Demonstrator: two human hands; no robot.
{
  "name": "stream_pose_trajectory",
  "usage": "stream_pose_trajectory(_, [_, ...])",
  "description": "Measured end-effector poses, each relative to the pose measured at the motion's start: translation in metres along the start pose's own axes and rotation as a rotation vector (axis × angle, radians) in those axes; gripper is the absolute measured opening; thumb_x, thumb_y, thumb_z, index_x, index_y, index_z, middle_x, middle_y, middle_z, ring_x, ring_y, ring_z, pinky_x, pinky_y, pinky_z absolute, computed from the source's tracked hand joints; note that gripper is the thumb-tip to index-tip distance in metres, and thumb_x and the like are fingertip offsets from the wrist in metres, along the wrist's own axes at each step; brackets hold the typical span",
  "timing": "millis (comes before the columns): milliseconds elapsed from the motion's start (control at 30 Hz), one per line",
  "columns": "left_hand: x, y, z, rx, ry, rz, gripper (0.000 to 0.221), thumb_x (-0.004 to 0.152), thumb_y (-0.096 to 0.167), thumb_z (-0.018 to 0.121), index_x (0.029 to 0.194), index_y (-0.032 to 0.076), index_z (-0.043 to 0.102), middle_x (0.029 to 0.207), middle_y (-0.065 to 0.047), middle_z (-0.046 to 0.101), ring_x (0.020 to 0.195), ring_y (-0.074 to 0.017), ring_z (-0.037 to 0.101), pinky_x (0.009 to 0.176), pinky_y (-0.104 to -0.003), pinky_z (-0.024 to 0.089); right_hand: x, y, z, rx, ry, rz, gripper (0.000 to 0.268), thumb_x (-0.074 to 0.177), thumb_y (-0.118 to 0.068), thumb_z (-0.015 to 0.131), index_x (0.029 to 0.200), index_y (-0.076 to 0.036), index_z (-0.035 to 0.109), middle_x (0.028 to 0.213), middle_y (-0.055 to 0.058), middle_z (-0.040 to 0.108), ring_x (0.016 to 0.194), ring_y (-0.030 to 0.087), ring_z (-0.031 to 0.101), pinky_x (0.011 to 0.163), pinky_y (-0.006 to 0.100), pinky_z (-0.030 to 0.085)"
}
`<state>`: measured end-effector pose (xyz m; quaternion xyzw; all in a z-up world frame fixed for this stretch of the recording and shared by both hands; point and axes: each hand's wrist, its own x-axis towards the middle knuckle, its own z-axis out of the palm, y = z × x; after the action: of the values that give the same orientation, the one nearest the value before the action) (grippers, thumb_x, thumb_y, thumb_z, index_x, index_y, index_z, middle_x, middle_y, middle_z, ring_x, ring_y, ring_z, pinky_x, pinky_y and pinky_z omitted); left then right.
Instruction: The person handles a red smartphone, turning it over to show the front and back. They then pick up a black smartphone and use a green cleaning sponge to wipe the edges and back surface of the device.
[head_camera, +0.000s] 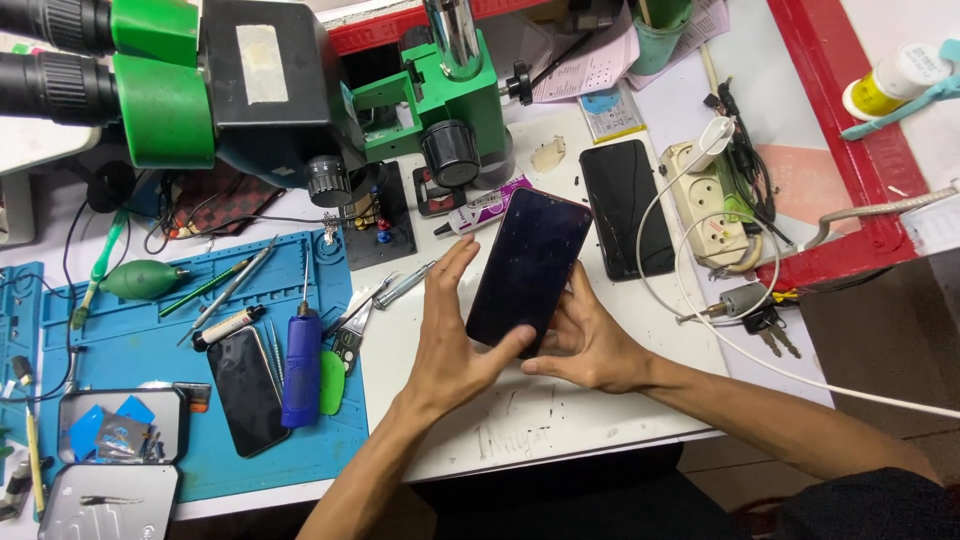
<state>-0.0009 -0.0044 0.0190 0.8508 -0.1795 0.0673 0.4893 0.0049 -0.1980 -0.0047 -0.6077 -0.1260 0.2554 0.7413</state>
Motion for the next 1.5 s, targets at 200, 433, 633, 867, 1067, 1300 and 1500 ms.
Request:
stream_pose_trajectory(200, [-0.001, -0.006, -0.002, -0.028, 0.065, 0.042, 0.084, 0.081, 0.027, 0.082, 0.146, 0.007, 0.034, 0.149, -0.023, 0.037, 0.141, -0.0497, 0.037, 0.116, -0.062, 0.033, 0.0, 0.013, -0.004, 0.013, -0.045, 0.024, 0.121, 0.07, 0.007, 0.082, 0.155, -0.024, 0.002, 0.119, 0.005, 0.054, 0.104, 0.016, 0.063, 0.092, 0.03, 0.062])
stream_pose_trajectory(433, [0.003, -0.029, -0.013, -0.165, 0.216, -0.265, 0.034, 0.105, 0.015, 0.042, 0.136, 0.002, 0.046, 0.109, -0.018, 0.064, 0.088, -0.0273, 0.069, 0.073, -0.04, 0.057, 0.007, 0.021, -0.014, 0.052, -0.142, 0.052, 0.113, 0.069, 0.008, 0.082, 0.153, -0.021, 0.013, 0.12, 0.005, 0.057, 0.106, 0.018, 0.066, 0.091, 0.033, 0.064])
stream_pose_trajectory(633, [0.001, -0.063, -0.002, -0.411, -0.042, -0.528, 0.027, 0.095, 0.026, 0.068, 0.114, 0.007, 0.066, 0.082, -0.007, 0.072, 0.062, -0.0126, 0.067, 0.042, -0.024, 0.056, 0.013, 0.021, -0.021, 0.029, -0.231, 0.083, 0.104, 0.071, 0.012, 0.077, 0.154, -0.017, 0.022, 0.123, 0.007, 0.056, 0.109, 0.022, 0.066, 0.092, 0.039, 0.064])
stream_pose_trajectory(867, [0.005, -0.043, -0.002, -0.433, -0.078, -0.584, 0.032, 0.102, 0.02, 0.054, 0.125, -0.001, 0.062, 0.088, -0.019, 0.074, 0.056, -0.0233, 0.072, 0.05, -0.033, 0.063, 0.014, -0.009, -0.02, -0.244, -0.036, 0.123, 0.071, 0.086, -0.012, 0.071, 0.148, 0.002, 0.04, 0.102, 0.016, 0.064, 0.079, 0.02, 0.07, 0.07, 0.038, 0.069])
stream_pose_trajectory(1067, [0.007, -0.026, -0.001, -0.365, -0.092, -0.591, 0.047, 0.095, 0.01, 0.062, 0.137, -0.007, 0.052, 0.09, -0.02, 0.072, 0.062, -0.0248, 0.075, 0.056, -0.034, 0.067, 0.015, -0.005, -0.036, -0.62, 0.117, 0.044, 0.044, 0.093, -0.016, 0.064, 0.131, 0.005, 0.059, 0.065, 0.014, 0.072, 0.045, 0.022, 0.071, 0.054, 0.033, 0.061])
stream_pose_trajectory(1300, [0.013, -0.024, 0.0, -0.291, -0.124, -0.568, 0.055, 0.09, 0.007, 0.066, 0.14, -0.009, 0.049, 0.091, -0.02, 0.07, 0.064, -0.0216, 0.073, 0.053, -0.031, 0.067, 0.017, -0.007, -0.041, -0.745, 0.197, 0.045, 0.035, 0.091, -0.014, 0.068, 0.119, 0.007, 0.066, 0.056, 0.015, 0.069, 0.038, 0.019, 0.065, 0.04, 0.026, 0.052])
stream_pose_trajectory(1500, [0.031, -0.016, -0.002, -0.204, -0.172, -0.55, 0.048, 0.089, 0.009, 0.068, 0.129, -0.013, 0.053, 0.086, -0.02, 0.067, 0.06, -0.0218, 0.072, 0.048, -0.031, 0.065, 0.022, 0.0, -0.046, -0.812, 0.246, -0.046, 0.03, 0.085, -0.012, 0.075, 0.107, 0.008, 0.071, 0.055, 0.013, 0.071, 0.037, 0.018, 0.065, 0.04, 0.025, 0.051])
